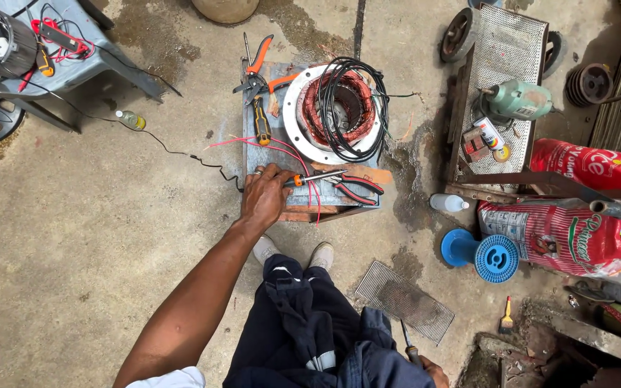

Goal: The person solders electrical wires onto the copper windings of a motor stator set on a small stand. They hold a soldering iron in one hand and wire and pliers in the other, positioning and tinning wire ends and attaching them to the stator terminals.

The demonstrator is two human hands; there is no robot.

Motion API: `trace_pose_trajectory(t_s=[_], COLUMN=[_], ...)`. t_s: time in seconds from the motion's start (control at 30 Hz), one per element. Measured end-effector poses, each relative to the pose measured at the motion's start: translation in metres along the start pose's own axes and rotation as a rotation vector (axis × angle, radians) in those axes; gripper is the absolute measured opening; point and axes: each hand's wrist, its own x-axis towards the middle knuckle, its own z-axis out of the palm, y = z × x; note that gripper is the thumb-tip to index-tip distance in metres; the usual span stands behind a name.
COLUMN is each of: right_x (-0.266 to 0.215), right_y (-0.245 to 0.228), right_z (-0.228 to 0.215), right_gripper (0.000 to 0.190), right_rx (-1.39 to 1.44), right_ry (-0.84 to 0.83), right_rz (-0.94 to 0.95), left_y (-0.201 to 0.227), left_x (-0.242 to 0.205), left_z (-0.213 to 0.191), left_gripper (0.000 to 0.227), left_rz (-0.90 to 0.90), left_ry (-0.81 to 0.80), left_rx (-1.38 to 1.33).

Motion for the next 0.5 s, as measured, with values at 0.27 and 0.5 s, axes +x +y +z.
trace_pose_trajectory(t_s=[0.27, 0.5], right_x=[-0.085, 0.062], right_y=[-0.084, 0.041], right_z=[-0.079, 0.008], right_gripper=[0.039, 0.050], right_rx=[0.203, 0.137], right_ry=[-0.076, -0.006], right_rz=[-0.045, -0.004], left_y=[-0.001, -0.004], left_x=[-0.004, -0.007], left_z=[0.000, 0.007], left_gripper=[0.033, 0.032], left_rz=[-0.035, -0.027], left_ry=[-0.013, 0.029], left_rx=[-0.013, -0.040])
